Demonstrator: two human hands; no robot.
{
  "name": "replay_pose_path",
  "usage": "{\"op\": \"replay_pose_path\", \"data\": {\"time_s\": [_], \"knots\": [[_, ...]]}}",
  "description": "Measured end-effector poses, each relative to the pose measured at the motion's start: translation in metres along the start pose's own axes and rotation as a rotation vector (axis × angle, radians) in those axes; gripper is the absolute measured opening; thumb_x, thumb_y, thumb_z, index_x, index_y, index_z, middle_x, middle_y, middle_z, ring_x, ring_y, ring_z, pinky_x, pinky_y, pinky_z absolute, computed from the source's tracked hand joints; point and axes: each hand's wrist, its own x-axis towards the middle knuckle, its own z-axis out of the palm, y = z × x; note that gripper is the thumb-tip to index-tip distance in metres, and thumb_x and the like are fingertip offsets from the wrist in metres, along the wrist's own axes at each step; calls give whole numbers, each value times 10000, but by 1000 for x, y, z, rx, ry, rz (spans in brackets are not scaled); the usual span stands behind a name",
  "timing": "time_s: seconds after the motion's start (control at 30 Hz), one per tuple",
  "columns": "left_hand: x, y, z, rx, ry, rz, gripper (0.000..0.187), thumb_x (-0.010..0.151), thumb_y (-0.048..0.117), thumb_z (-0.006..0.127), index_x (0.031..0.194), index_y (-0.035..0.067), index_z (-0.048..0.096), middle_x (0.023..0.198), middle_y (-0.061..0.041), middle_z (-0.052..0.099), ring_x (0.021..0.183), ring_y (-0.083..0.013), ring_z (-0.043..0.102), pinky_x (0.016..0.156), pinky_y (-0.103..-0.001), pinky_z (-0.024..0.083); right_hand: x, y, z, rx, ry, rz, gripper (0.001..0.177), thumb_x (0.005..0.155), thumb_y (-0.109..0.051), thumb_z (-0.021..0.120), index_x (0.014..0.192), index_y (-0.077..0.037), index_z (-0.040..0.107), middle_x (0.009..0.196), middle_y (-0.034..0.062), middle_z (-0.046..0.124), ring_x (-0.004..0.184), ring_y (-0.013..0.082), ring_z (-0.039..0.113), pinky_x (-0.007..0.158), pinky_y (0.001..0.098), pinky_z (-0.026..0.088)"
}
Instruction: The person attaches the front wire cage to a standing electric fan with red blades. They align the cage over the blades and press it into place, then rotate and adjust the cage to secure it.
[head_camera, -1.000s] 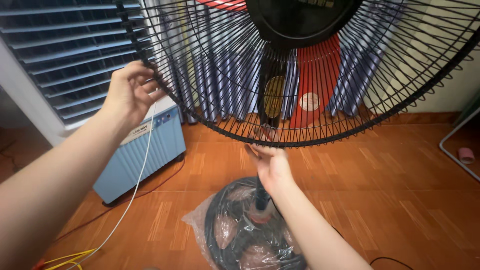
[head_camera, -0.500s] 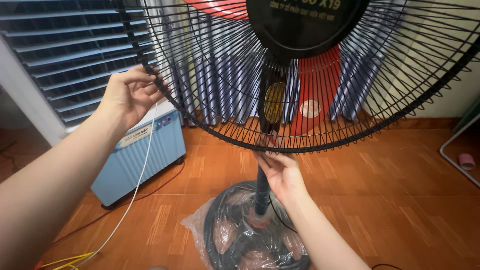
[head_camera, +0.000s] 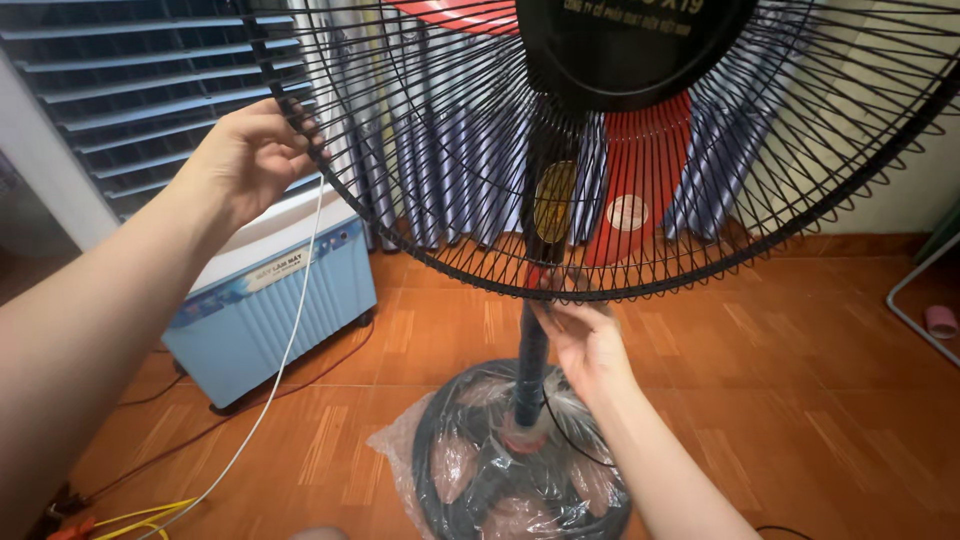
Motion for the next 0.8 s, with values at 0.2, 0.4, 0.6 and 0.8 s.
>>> {"op": "replay_pose_path", "data": {"time_s": [0.2,0.4,0.6,0.8], "knots": [[2,-13,-1,-175,6,40,298,727,-108,526,988,32,559,997,-99,579,909,-211,580,934,-364,525,-8,-1,15,-30,111,-14,331,823,151,574,1107,-18,597,1046,129,700,1057,278,689,1043,471,498],[-10,-23,4,-175,57,89,295,785,-83,538,1049,41,588,1010,-89,625,926,-198,611,942,-342,527,-8,-11,17,-218,130,-5,220,852,150,587,1062,82,588,1045,170,704,1020,294,709,1016,466,522],[-32,-49,21,-248,190,94,207,898,101,571,1095,36,578,1107,-98,675,1076,-239,660,1063,-456,512,-4,-19,6,-262,197,38,186,838,139,554,1010,81,592,1033,190,703,1010,307,707,1041,488,521],[-62,-62,39,-263,138,-24,529,767,116,559,1295,81,572,1208,-67,642,1181,-271,605,1101,-558,437,-17,-41,-6,140,203,-104,127,892,-65,477,994,4,509,1165,171,638,1173,315,624,1087,608,458]]}}
